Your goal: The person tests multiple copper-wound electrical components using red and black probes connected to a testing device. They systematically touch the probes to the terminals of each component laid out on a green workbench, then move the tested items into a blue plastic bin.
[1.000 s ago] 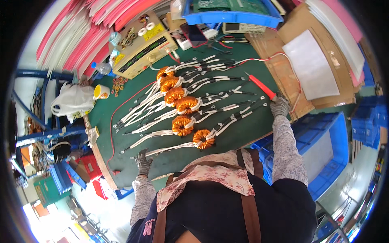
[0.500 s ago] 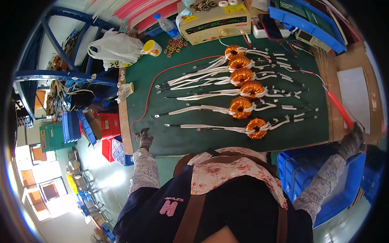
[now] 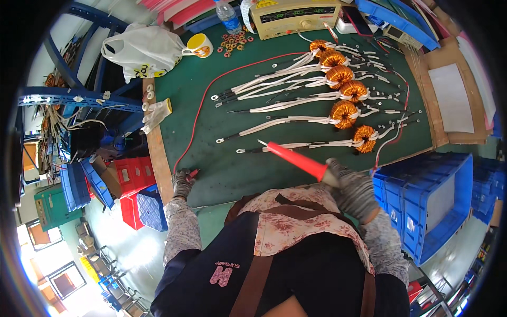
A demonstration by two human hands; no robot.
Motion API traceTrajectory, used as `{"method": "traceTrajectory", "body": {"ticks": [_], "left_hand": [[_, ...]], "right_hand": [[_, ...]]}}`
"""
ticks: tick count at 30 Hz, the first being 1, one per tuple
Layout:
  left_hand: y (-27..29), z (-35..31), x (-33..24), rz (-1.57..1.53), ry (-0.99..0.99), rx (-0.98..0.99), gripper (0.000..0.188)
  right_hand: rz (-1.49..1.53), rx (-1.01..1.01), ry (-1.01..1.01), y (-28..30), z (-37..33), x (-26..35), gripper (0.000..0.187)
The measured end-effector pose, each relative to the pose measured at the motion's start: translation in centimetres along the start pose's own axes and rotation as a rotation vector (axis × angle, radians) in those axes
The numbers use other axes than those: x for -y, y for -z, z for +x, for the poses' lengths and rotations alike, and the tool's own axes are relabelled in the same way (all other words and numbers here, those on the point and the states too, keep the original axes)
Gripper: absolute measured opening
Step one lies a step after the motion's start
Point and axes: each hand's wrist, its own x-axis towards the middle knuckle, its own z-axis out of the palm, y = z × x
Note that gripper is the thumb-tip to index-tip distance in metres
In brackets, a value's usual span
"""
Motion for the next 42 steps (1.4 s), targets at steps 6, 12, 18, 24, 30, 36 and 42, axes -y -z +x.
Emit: {"method": "traceTrajectory", "body": {"ticks": [6, 12, 18, 24, 30, 36, 42], "left_hand": [[-1.9, -0.6, -4.8, -0.643, -0.158, -0.055, 0.022], [-1.9, -1.0, -12.2, -0.912, -0.237, -0.034, 0.031], [-2.1, -0.1, -13.6, -0.904, -0.246, 0.005, 0.03], [-1.9, 0.1, -14.3, -0.848, -0.283, 0.014, 0.029], [-1.2, 0.0, -14.9, -0.775, -0.285, 0.033, 0.028], [-1.6, -0.5, -14.3, -0.963, -0.202, 0.121, 0.03], [-0.9, -0.5, -14.4, -0.999, -0.165, 0.162, 0.028]], "right_hand": [[0.102, 0.141, -0.348, -5.2, -2.0, 1.5, 0.055], [0.045, 0.063, -0.42, -6.9, -4.4, -0.3, 0.049], [-0.007, 0.07, -0.289, -8.3, -4.9, -1.2, 0.047], [-0.016, 0.105, -0.281, -8.4, -4.7, -1.3, 0.048], [0.004, 0.11, -0.238, -8.6, -4.5, -2.1, 0.048], [0.052, 0.146, -0.273, -7.9, -4.4, -1.8, 0.048], [0.056, 0.14, -0.288, -8.2, -4.5, -2.0, 0.049]]}}
